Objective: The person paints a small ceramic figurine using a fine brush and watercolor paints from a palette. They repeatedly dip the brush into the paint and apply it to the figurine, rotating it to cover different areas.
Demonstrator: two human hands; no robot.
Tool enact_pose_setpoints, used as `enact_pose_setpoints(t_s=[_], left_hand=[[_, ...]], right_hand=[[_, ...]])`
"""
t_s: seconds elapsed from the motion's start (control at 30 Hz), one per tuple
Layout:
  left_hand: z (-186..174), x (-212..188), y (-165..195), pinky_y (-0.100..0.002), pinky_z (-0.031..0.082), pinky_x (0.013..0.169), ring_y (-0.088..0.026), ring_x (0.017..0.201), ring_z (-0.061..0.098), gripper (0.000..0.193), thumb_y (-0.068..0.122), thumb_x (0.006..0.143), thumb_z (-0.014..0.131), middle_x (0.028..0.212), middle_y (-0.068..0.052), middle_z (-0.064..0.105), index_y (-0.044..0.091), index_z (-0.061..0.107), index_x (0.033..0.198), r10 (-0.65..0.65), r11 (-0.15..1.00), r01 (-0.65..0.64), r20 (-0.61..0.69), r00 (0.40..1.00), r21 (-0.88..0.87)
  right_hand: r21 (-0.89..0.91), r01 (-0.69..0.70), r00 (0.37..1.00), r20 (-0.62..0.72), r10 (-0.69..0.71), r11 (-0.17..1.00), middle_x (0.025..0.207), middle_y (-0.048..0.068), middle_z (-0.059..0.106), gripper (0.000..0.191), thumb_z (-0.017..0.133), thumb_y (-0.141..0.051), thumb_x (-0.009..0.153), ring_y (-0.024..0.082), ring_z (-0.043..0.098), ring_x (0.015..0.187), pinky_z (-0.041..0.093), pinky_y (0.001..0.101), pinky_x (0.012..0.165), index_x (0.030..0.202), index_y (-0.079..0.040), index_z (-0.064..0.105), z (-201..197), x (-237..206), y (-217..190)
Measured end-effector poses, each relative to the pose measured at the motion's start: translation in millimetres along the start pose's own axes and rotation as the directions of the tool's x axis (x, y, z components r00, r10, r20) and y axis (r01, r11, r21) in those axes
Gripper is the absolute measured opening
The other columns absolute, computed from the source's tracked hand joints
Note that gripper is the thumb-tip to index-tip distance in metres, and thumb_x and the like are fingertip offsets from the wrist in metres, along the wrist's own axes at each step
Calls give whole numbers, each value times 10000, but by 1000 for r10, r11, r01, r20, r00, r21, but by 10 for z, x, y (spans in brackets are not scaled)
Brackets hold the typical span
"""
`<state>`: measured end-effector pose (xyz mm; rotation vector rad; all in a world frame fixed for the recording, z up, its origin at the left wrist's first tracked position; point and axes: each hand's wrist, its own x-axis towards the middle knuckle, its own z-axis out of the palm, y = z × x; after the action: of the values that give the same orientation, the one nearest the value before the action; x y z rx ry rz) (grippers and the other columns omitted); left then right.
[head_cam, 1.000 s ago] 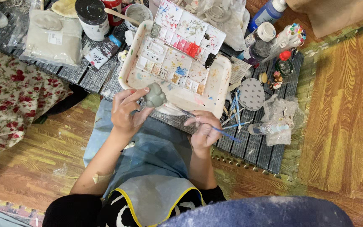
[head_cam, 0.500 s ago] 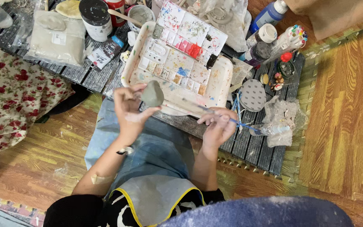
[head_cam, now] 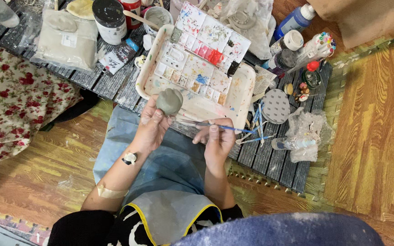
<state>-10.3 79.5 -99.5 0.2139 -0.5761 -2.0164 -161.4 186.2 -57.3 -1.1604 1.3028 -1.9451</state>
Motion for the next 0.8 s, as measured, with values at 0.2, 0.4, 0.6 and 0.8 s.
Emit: enact_pose_setpoints(t_s=[0.2, 0.4, 0.6, 0.8], left_hand=[[94, 1, 23, -257, 515, 848, -128, 1085, 608, 606, 435, 1016, 674, 1294, -28, 620, 114, 476, 1490, -53, 998, 54, 37, 998, -12], [130, -17, 9, -276, 518, 870, -142, 1087, 584, 515, 409, 1084, 572, 1281, -49, 592, 97, 456, 1477, -129, 984, 131, 19, 991, -119], [99, -3, -50, -286, 521, 866, -163, 1032, 589, 459, 405, 1081, 558, 1215, -99, 610, 73, 484, 1391, -172, 971, 162, -42, 984, -175], [114, -42, -109, -296, 520, 894, -158, 1036, 575, 407, 379, 1108, 541, 1243, -60, 591, 75, 489, 1373, -191, 948, 191, 23, 981, -254]], right_hand=[[-192, 185, 979, -51, -198, 964, 912, 124, 673, 134, 536, -157, 1130, 142, 685, 669, 443, 231, 564, 1147, -27, 510, -6, 111, -2], [-166, 207, 977, 84, -196, 964, 997, 162, 675, 154, 542, -157, 1106, 165, 702, 699, 459, 238, 583, 1135, -7, 526, 31, 86, -19], [-169, 182, 980, -44, -192, 969, 1032, 140, 688, 174, 543, -188, 1106, 159, 724, 700, 485, 228, 583, 1119, -14, 544, -46, 170, -46], [-192, 183, 982, -4, -187, 964, 1014, 146, 703, 208, 541, -209, 1113, 171, 714, 702, 470, 233, 599, 1114, -1, 549, -34, 134, -33]])
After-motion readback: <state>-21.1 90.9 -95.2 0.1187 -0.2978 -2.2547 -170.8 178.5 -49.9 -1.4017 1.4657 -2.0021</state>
